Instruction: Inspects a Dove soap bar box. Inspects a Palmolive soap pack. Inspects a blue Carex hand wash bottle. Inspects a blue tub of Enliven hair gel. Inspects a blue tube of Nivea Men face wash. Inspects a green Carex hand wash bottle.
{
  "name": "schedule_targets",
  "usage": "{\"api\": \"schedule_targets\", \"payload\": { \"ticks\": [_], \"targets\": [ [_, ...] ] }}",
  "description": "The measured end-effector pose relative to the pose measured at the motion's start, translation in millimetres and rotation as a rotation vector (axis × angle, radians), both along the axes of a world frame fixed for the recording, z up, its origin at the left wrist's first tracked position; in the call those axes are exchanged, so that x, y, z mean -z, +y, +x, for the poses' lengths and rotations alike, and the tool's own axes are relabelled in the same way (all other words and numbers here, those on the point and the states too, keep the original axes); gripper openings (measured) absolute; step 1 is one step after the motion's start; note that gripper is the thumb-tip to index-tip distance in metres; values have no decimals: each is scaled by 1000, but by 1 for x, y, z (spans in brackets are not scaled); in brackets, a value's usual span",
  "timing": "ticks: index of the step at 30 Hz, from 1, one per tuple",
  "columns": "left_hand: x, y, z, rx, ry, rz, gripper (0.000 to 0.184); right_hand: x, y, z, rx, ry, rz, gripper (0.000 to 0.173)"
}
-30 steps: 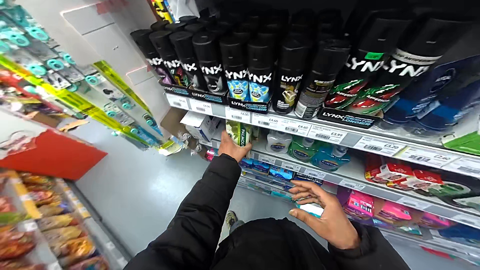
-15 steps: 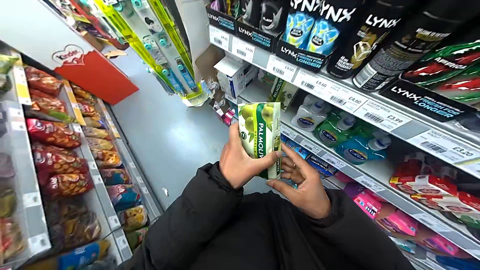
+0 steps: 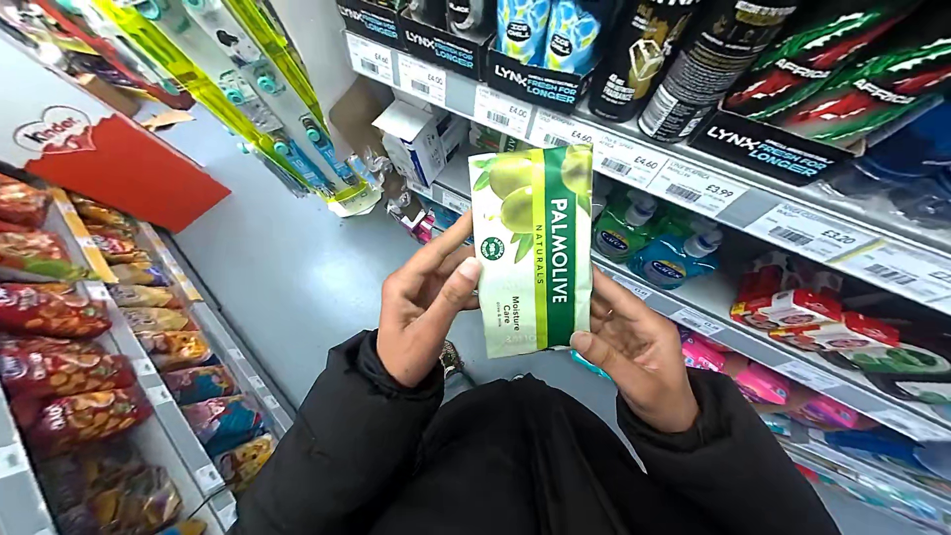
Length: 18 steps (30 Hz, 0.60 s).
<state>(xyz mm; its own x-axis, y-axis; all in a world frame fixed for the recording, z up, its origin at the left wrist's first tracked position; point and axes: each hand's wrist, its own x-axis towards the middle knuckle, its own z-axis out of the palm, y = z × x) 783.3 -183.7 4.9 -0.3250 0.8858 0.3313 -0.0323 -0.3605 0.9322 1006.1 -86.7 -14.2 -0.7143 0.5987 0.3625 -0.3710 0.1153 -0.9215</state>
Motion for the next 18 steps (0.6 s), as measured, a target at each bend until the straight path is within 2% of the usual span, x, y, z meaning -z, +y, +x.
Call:
{"api": "schedule_targets", "payload": {
  "ticks": [8, 18],
  "targets": [
    [5, 10, 11, 26, -28, 53, 47, 2, 1, 13, 1, 17, -42, 64],
    [8, 11, 13, 41, -30, 16, 51, 8, 8, 16, -29, 14, -55, 65]
  ]
}}
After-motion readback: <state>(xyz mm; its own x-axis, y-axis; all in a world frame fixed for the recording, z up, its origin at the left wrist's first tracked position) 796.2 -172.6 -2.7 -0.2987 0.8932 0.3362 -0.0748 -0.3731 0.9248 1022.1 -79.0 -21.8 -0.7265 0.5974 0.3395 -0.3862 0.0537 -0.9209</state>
